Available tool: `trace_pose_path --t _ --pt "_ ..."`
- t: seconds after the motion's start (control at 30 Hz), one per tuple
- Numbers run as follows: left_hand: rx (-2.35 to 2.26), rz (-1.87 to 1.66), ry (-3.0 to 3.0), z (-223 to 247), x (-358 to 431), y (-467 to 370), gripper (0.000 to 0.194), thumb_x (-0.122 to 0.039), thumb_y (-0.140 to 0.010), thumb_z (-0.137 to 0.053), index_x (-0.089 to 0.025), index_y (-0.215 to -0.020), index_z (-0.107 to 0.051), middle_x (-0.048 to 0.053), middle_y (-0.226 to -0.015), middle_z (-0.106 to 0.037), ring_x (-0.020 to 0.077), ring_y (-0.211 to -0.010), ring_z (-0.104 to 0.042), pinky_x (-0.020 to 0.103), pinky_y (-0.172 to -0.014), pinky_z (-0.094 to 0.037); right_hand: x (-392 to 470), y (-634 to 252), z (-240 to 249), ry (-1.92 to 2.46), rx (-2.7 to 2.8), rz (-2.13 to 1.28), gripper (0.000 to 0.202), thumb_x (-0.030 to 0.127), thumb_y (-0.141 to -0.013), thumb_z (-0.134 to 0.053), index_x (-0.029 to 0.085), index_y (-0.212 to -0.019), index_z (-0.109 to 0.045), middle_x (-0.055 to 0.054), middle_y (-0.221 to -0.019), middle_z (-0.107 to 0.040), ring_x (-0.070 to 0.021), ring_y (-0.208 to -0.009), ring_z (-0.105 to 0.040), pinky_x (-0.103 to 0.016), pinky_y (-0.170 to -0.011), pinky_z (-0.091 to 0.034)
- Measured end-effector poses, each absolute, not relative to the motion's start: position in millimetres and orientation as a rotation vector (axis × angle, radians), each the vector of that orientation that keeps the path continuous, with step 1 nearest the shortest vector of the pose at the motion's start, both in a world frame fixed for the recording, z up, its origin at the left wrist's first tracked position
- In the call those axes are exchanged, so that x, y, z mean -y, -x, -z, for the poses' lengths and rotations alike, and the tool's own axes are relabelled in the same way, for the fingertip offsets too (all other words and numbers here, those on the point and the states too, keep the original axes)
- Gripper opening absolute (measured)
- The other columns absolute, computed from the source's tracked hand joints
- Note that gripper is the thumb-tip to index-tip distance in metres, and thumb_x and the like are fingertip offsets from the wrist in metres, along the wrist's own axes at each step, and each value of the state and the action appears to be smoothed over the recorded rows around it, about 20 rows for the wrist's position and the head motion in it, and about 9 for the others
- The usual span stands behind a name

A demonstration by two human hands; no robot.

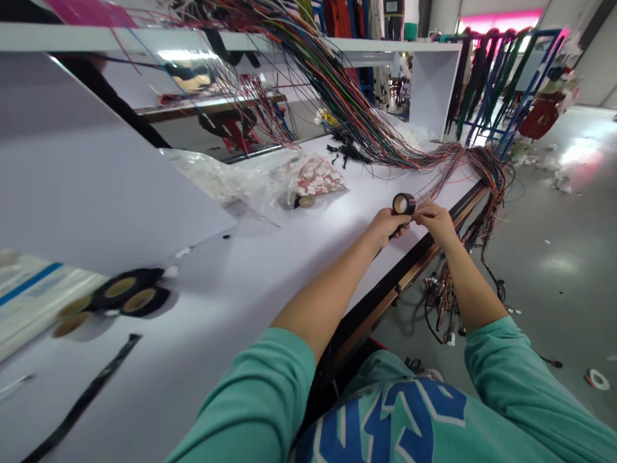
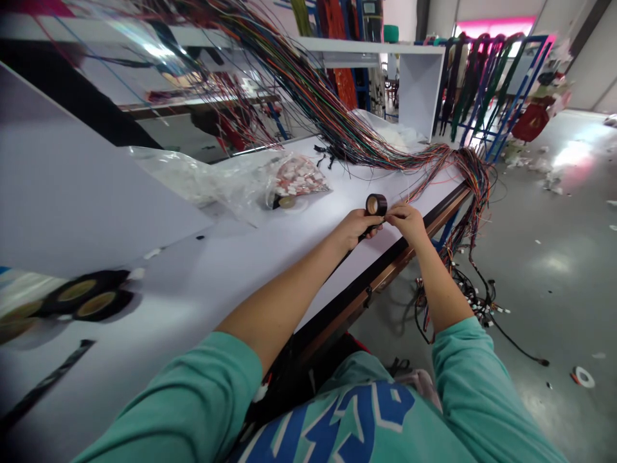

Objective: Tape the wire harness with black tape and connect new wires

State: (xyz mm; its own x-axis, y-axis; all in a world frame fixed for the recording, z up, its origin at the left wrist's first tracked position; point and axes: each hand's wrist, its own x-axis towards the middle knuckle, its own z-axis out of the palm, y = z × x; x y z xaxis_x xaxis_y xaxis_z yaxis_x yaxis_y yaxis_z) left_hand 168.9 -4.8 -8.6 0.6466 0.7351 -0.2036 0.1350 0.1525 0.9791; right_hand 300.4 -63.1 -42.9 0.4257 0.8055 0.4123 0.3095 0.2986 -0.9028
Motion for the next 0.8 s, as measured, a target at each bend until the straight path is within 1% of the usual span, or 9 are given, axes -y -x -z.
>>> trace_pose_path --t 0.13,0.2,0.3,0.37,0.43,0.5,0.57,0.7,0.8 --pt "-0.789 -0.561 -1.388 14.7 7.2 -170.1 0.013 -0.009 -0.072 -0.056 -0.012 -0.060 -0.054 -0.004 -0.042 -0.050 0.0040 -0.032 -0.039 0.019 -0.035 -0.023 60.9 -295.6 49.5 1.194 1.020 -0.545 0.006 0.023 -0.053 -0.069 0.019 -0.051 -0.064 0.001 -0.065 -0.056 -0.0114 -0.067 -0.051 -0.028 -0.066 -0.041" --pt "-0.783 -0.587 -1.383 16.2 8.7 -170.2 0.013 -0.010 -0.072 -0.057 -0.012 -0.060 -0.053 -0.005 -0.041 -0.048 0.0033 -0.030 -0.037 0.019 -0.035 -0.021 61.4 -294.5 51.5 1.152 0.948 -0.618 0.009 0.022 -0.050 -0.070 0.018 -0.052 -0.063 0.002 -0.067 -0.057 -0.0103 -0.066 -0.052 -0.027 -0.065 -0.042" --pt "-0.779 -0.616 -1.381 16.0 11.1 -170.6 0.011 -0.011 -0.072 -0.059 -0.012 -0.062 -0.055 -0.006 -0.039 -0.047 0.0026 -0.029 -0.034 0.018 -0.035 -0.020 65.0 -294.1 52.1 1.102 0.737 -0.707 0.019 0.019 -0.047 -0.072 0.018 -0.061 -0.060 0.003 -0.073 -0.059 -0.0086 -0.064 -0.054 -0.025 -0.062 -0.044" --pt "-0.780 -0.629 -1.391 15.3 12.6 -171.2 0.011 -0.012 -0.071 -0.061 -0.013 -0.062 -0.055 -0.006 -0.039 -0.046 0.0026 -0.029 -0.034 0.018 -0.035 -0.021 67.7 -292.4 51.4 1.120 0.550 -0.721 0.024 0.020 -0.049 -0.072 0.019 -0.065 -0.054 0.005 -0.066 -0.057 -0.0079 -0.059 -0.054 -0.023 -0.058 -0.045" --pt "-0.793 -0.638 -1.404 15.2 13.7 -171.9 0.013 -0.012 -0.071 -0.061 -0.013 -0.060 -0.053 -0.006 -0.039 -0.046 0.0029 -0.029 -0.035 0.018 -0.035 -0.022 68.8 -288.1 50.8 1.158 0.418 -0.768 0.027 0.024 -0.054 -0.073 0.019 -0.065 -0.049 0.007 -0.058 -0.052 -0.0075 -0.052 -0.053 -0.021 -0.051 -0.043" --pt "-0.800 -0.651 -1.419 15.7 14.1 -172.1 0.015 -0.012 -0.071 -0.060 -0.014 -0.059 -0.051 -0.006 -0.039 -0.046 0.0032 -0.029 -0.035 0.019 -0.035 -0.022 67.8 -282.1 51.0 1.156 0.398 -0.879 0.029 0.030 -0.058 -0.074 0.019 -0.065 -0.048 0.006 -0.056 -0.051 -0.0069 -0.047 -0.050 -0.020 -0.045 -0.040" --pt "-0.787 -0.658 -1.438 16.6 13.7 -171.3 0.016 -0.012 -0.071 -0.059 -0.014 -0.058 -0.050 -0.006 -0.039 -0.046 0.0031 -0.029 -0.034 0.019 -0.035 -0.022 65.0 -276.7 52.3 1.089 0.452 -0.979 0.031 0.031 -0.058 -0.076 0.018 -0.065 -0.049 0.006 -0.056 -0.052 -0.0059 -0.047 -0.049 -0.019 -0.044 -0.038" --pt "-0.744 -0.617 -1.451 19.5 12.4 -167.7 0.008 -0.009 -0.070 -0.055 -0.014 -0.064 -0.052 -0.006 -0.042 -0.047 0.0032 -0.031 -0.036 0.018 -0.035 -0.022 57.8 -273.4 57.5 0.974 0.437 -1.015 0.029 0.018 -0.054 -0.077 0.017 -0.059 -0.049 0.005 -0.052 -0.052 -0.0059 -0.049 -0.049 -0.020 -0.049 -0.041" --pt "-0.726 -0.601 -1.456 23.5 12.4 -166.3 0.006 -0.008 -0.069 -0.055 -0.014 -0.069 -0.053 -0.007 -0.043 -0.048 0.0035 -0.032 -0.037 0.018 -0.035 -0.022 53.2 -273.8 61.5 0.976 0.408 -1.019 0.026 0.011 -0.057 -0.072 0.018 -0.057 -0.047 0.005 -0.049 -0.051 -0.0070 -0.047 -0.049 -0.022 -0.051 -0.042"
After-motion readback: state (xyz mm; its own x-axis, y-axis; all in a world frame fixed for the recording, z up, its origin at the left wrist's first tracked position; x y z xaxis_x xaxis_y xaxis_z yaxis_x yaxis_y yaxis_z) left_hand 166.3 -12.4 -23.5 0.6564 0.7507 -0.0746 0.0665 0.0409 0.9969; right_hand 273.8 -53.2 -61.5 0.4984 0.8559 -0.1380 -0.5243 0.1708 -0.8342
